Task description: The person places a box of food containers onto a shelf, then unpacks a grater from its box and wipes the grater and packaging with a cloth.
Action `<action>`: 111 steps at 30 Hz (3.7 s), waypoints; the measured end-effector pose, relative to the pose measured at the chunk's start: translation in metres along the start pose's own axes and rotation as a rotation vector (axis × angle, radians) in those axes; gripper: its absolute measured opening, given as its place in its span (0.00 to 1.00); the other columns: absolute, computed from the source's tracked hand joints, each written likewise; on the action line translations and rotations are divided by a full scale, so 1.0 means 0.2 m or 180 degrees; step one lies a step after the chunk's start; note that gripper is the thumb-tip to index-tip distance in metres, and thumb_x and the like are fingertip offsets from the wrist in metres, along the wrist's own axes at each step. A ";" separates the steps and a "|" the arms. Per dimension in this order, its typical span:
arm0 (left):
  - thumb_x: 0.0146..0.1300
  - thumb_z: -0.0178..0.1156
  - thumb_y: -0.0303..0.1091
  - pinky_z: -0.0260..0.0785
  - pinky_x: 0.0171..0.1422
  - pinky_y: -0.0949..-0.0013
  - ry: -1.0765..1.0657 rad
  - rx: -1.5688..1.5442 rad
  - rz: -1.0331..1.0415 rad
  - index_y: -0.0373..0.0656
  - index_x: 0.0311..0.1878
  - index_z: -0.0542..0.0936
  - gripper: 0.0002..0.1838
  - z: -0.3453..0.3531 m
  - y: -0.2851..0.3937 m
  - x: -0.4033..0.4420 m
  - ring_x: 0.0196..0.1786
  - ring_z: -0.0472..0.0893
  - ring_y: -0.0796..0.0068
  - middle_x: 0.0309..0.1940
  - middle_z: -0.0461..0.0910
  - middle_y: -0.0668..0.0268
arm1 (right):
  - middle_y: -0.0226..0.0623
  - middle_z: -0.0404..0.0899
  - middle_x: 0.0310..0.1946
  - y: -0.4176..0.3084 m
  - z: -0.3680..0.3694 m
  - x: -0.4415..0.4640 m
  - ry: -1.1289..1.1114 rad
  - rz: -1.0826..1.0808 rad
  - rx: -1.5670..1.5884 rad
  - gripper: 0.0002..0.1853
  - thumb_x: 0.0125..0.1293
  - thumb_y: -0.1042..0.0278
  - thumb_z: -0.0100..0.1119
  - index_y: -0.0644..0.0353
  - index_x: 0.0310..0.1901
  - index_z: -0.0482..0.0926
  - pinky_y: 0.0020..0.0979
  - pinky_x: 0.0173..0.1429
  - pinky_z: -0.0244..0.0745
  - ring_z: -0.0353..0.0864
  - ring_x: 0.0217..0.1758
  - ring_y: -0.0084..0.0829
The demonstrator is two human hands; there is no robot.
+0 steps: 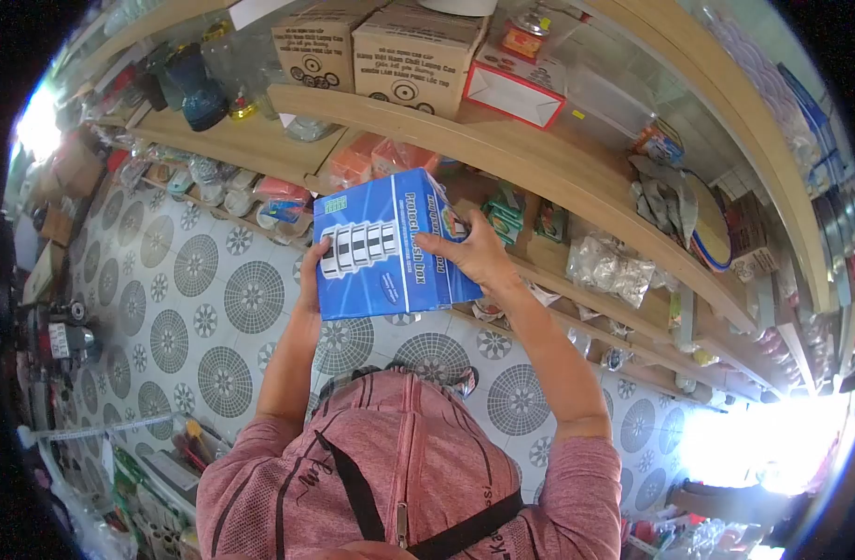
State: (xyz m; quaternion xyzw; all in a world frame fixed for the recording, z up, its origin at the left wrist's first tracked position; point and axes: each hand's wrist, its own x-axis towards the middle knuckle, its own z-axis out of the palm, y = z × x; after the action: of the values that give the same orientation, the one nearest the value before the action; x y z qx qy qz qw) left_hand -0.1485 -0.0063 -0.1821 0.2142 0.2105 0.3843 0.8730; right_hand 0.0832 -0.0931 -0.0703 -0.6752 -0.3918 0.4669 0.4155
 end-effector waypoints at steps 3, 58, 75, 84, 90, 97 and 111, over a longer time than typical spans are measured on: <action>0.58 0.53 0.46 0.70 0.56 0.62 -0.0204 -0.0065 0.0124 0.32 0.56 0.68 0.29 0.01 -0.03 0.01 0.49 0.78 0.61 0.49 0.76 0.52 | 0.46 0.74 0.44 0.01 0.00 -0.01 -0.0119 -0.0208 0.0314 0.44 0.45 0.52 0.74 0.68 0.57 0.60 0.32 0.41 0.79 0.80 0.42 0.31; 0.54 0.53 0.49 0.71 0.55 0.58 -0.0406 -0.0150 -0.0051 0.34 0.58 0.67 0.33 -0.02 -0.23 0.04 0.49 0.78 0.60 0.50 0.76 0.53 | 0.37 0.76 0.46 0.03 -0.10 -0.10 -0.0340 -0.0136 0.1813 0.20 0.60 0.66 0.61 0.59 0.53 0.69 0.25 0.49 0.76 0.77 0.46 0.22; 0.59 0.49 0.49 0.73 0.55 0.58 -0.0817 -0.0620 -0.0767 0.37 0.61 0.65 0.31 -0.04 -0.35 0.03 0.49 0.79 0.62 0.52 0.75 0.55 | 0.32 0.72 0.51 -0.11 -0.10 -0.25 -0.0429 -0.0680 0.2132 0.25 0.70 0.57 0.44 0.58 0.64 0.58 0.31 0.58 0.67 0.71 0.53 0.23; 0.55 0.52 0.47 0.71 0.56 0.60 -0.0653 -0.0189 -0.0606 0.36 0.59 0.66 0.32 0.07 -0.32 0.05 0.50 0.78 0.61 0.51 0.75 0.54 | 0.48 0.70 0.44 -0.11 0.09 -0.31 0.1343 -0.2327 -0.0971 0.23 0.56 0.80 0.50 0.60 0.56 0.64 0.38 0.46 0.72 0.73 0.45 0.42; 0.56 0.52 0.47 0.73 0.51 0.66 -0.0321 -0.0156 -0.0705 0.39 0.56 0.69 0.28 0.07 -0.40 0.06 0.44 0.80 0.67 0.45 0.78 0.61 | 0.45 0.70 0.41 -0.04 0.22 -0.29 0.1579 -0.1994 -0.3331 0.24 0.52 0.75 0.53 0.53 0.54 0.70 0.42 0.50 0.70 0.71 0.46 0.45; 0.60 0.48 0.48 0.72 0.56 0.58 -0.0782 -0.0577 -0.0478 0.35 0.61 0.63 0.31 0.04 -0.28 0.02 0.52 0.77 0.60 0.54 0.72 0.52 | 0.52 0.74 0.35 -0.05 0.05 -0.38 0.1522 -0.2272 -0.1178 0.16 0.51 0.80 0.54 0.65 0.44 0.73 0.39 0.38 0.72 0.75 0.36 0.52; 0.60 0.53 0.45 0.73 0.51 0.64 -0.0171 0.0086 -0.0209 0.33 0.53 0.71 0.26 -0.05 -0.17 0.03 0.45 0.80 0.63 0.45 0.78 0.53 | 0.34 0.77 0.39 0.33 -0.11 -0.30 -0.0207 -0.0563 0.0593 0.20 0.60 0.70 0.57 0.64 0.54 0.70 0.24 0.37 0.77 0.77 0.39 0.19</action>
State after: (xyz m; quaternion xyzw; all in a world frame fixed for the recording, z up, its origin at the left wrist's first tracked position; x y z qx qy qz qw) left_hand -0.1305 -0.0203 -0.2099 0.2292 0.1991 0.3467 0.8875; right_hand 0.0986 -0.1747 -0.1089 -0.5811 -0.4180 0.4844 0.5030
